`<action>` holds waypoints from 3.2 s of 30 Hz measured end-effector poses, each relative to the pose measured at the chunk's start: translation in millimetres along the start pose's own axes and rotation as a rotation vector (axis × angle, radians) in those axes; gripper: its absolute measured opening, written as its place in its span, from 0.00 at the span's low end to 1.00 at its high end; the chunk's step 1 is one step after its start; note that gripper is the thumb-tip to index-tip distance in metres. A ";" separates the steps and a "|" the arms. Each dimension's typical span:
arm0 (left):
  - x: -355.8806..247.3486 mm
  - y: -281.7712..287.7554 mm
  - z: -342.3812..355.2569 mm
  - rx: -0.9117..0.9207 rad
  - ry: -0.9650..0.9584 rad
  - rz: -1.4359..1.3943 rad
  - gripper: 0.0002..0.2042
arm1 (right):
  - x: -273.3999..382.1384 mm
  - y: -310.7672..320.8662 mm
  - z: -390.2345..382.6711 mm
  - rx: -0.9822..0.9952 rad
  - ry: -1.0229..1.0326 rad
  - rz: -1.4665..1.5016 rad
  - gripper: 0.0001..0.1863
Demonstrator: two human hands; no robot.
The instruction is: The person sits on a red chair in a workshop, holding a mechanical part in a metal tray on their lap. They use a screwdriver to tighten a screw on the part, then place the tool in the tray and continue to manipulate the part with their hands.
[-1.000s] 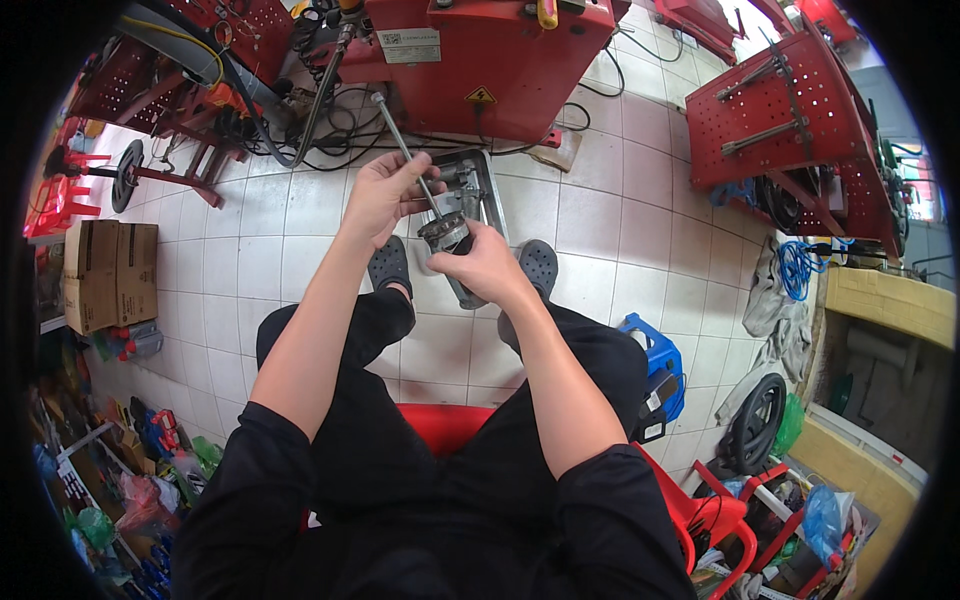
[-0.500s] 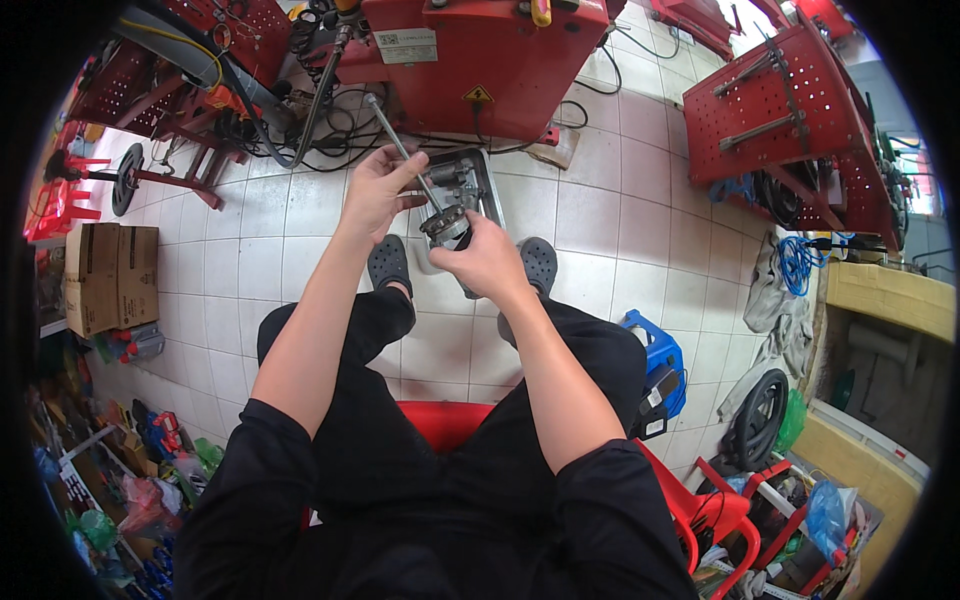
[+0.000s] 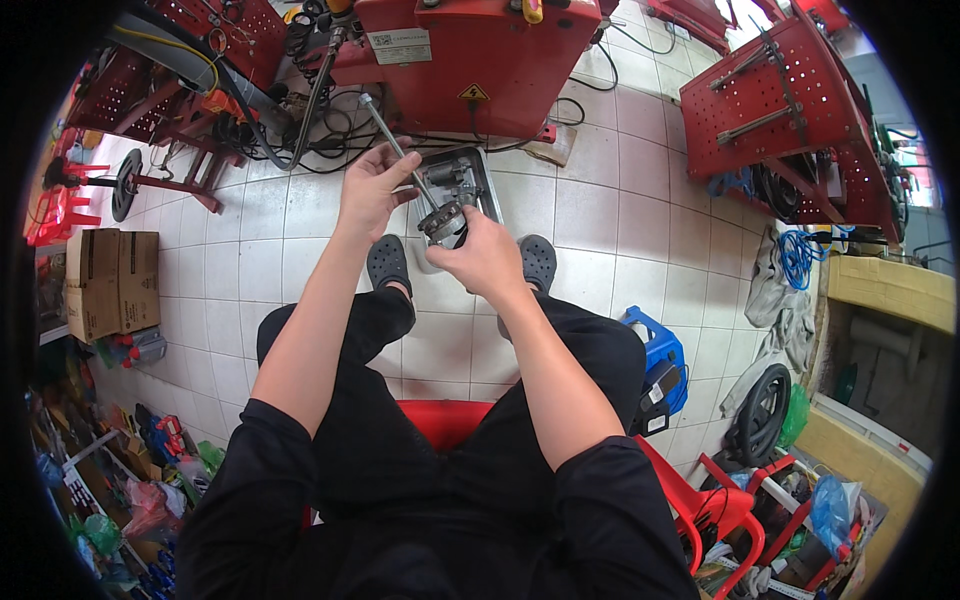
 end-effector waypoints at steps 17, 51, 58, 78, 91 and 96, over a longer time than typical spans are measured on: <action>-1.3 14.9 -2.4 -0.148 -0.064 -0.159 0.11 | 2.8 15.0 -5.6 -0.165 -0.020 -0.186 0.31; 319.0 113.3 24.7 -0.301 0.483 0.308 0.06 | -40.4 -20.8 20.3 0.125 -0.070 1.470 0.22; 334.7 128.5 67.1 -0.278 0.810 0.896 0.11 | -61.5 -46.7 12.9 0.160 -0.299 1.358 0.23; 178.5 21.4 97.4 0.240 0.096 0.764 0.21 | -86.9 -58.2 27.8 0.054 -0.262 1.024 0.20; 62.4 -39.0 -49.2 0.079 0.102 -0.393 0.23 | 28.5 -59.2 -20.5 0.549 0.010 1.240 0.32; 67.9 -32.9 -84.7 0.035 0.187 -0.538 0.25 | 36.6 -78.8 -39.3 0.851 -0.028 1.053 0.47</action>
Point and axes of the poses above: each hand's wrist, its own z-axis towards the middle knuckle, its own y-axis out of the back of the hand, x = y × z, the point moved 10 cm from there along z, towards the middle knuckle, and after that the axes turned 13 degrees about x, right-handed, at the moved point
